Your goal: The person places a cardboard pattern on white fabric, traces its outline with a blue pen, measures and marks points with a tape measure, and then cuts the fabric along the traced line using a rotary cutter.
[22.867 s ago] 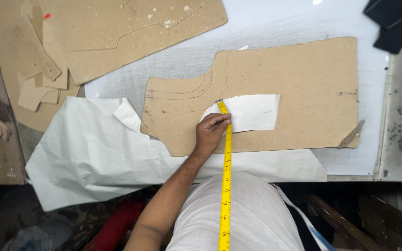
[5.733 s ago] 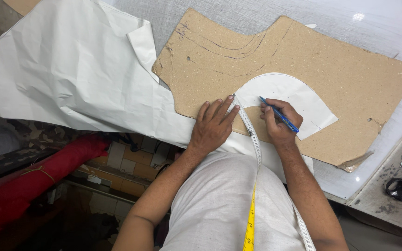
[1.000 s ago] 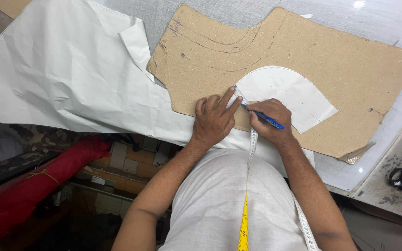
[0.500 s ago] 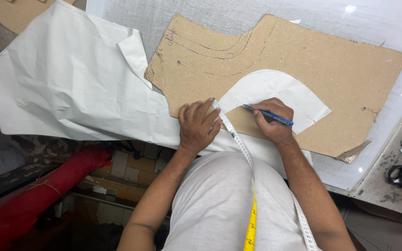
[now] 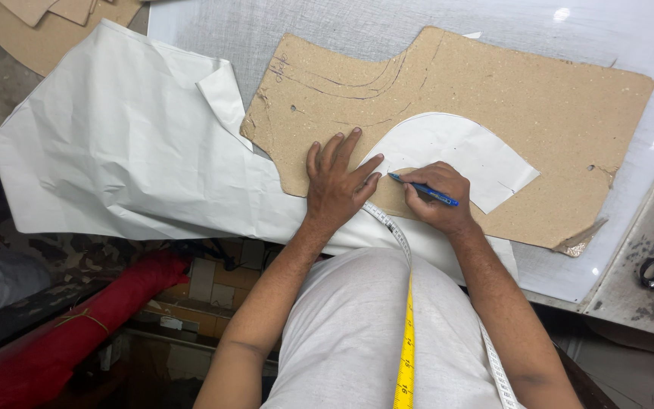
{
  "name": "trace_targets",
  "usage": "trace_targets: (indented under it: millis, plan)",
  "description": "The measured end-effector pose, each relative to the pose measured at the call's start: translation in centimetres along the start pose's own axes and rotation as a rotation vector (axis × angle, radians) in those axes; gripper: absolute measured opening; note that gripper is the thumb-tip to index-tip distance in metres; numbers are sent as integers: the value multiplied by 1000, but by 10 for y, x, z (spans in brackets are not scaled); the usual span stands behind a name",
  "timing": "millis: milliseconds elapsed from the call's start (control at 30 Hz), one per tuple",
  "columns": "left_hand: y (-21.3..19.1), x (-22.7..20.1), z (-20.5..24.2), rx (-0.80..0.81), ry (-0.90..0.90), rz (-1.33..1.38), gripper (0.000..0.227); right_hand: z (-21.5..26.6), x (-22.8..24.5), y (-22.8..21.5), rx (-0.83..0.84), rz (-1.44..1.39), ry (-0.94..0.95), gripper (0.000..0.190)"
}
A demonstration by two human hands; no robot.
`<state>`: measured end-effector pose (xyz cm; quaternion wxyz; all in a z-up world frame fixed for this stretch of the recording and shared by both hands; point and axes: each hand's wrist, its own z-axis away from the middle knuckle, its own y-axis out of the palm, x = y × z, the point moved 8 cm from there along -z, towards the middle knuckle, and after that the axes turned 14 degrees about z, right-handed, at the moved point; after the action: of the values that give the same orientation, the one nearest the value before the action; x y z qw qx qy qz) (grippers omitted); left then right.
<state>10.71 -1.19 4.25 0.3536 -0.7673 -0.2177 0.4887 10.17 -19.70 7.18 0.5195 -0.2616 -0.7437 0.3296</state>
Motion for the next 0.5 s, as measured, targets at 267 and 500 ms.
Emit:
trace_targets:
  millis: [267,500]
  plan:
    - [4,2,1,-5,9,6,38,3,-1,0,-37,11,3,14]
    - [3,1,2,-7,15,5,37,3,-3,-3,-91,23,13,14]
